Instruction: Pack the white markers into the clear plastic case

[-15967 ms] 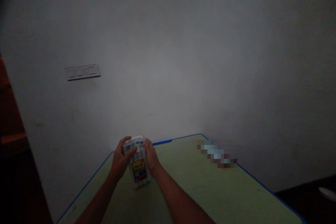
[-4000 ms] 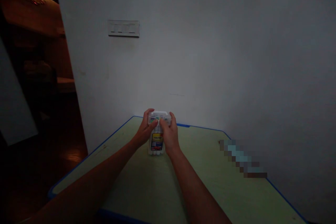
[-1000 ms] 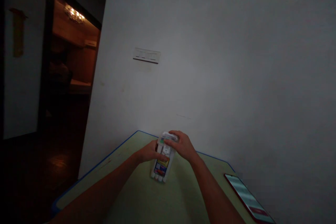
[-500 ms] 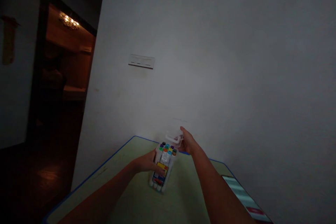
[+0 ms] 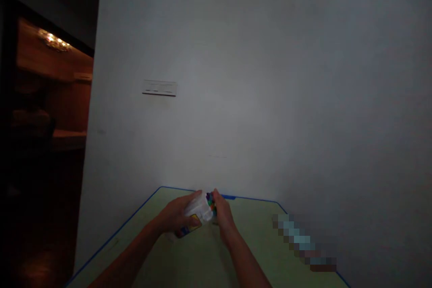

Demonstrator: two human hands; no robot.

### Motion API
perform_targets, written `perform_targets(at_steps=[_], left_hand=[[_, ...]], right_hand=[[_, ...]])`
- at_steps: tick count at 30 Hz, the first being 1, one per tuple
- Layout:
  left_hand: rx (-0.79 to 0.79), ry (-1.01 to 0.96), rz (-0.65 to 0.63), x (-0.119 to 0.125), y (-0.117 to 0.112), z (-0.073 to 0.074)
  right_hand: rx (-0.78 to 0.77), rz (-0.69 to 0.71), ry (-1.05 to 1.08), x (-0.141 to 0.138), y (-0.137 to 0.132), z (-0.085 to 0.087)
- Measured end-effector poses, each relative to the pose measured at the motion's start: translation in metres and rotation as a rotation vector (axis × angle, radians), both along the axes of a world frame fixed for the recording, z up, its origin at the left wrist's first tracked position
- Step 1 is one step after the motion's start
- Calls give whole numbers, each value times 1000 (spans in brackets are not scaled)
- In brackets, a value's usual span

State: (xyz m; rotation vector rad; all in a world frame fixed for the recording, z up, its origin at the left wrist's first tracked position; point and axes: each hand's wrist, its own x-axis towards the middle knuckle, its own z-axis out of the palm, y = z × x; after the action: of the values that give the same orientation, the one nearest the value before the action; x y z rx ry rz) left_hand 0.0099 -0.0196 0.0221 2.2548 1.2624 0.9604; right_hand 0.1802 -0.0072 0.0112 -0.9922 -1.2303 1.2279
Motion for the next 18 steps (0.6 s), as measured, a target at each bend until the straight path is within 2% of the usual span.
perform_targets(at_steps=[3,5,9,11,15,18], left_hand=[[90,315,132,4,-9,9],[117,468,169,10,-14,16],[204,727,100,23,-18,36],[248,839,61,28,-19,50],[293,1011,43,36,-18,79],[298,1097,20,40,-19,91]], right_hand=[[-179,166,172,-10,2,-19],[-263,233,301,-11,9,-30],[-341,199,518,-6,18,-44],[-397,191,560,-3,18,-46],[-463,289,588,1,12,-43],[-479,366,605,2,9,-39]])
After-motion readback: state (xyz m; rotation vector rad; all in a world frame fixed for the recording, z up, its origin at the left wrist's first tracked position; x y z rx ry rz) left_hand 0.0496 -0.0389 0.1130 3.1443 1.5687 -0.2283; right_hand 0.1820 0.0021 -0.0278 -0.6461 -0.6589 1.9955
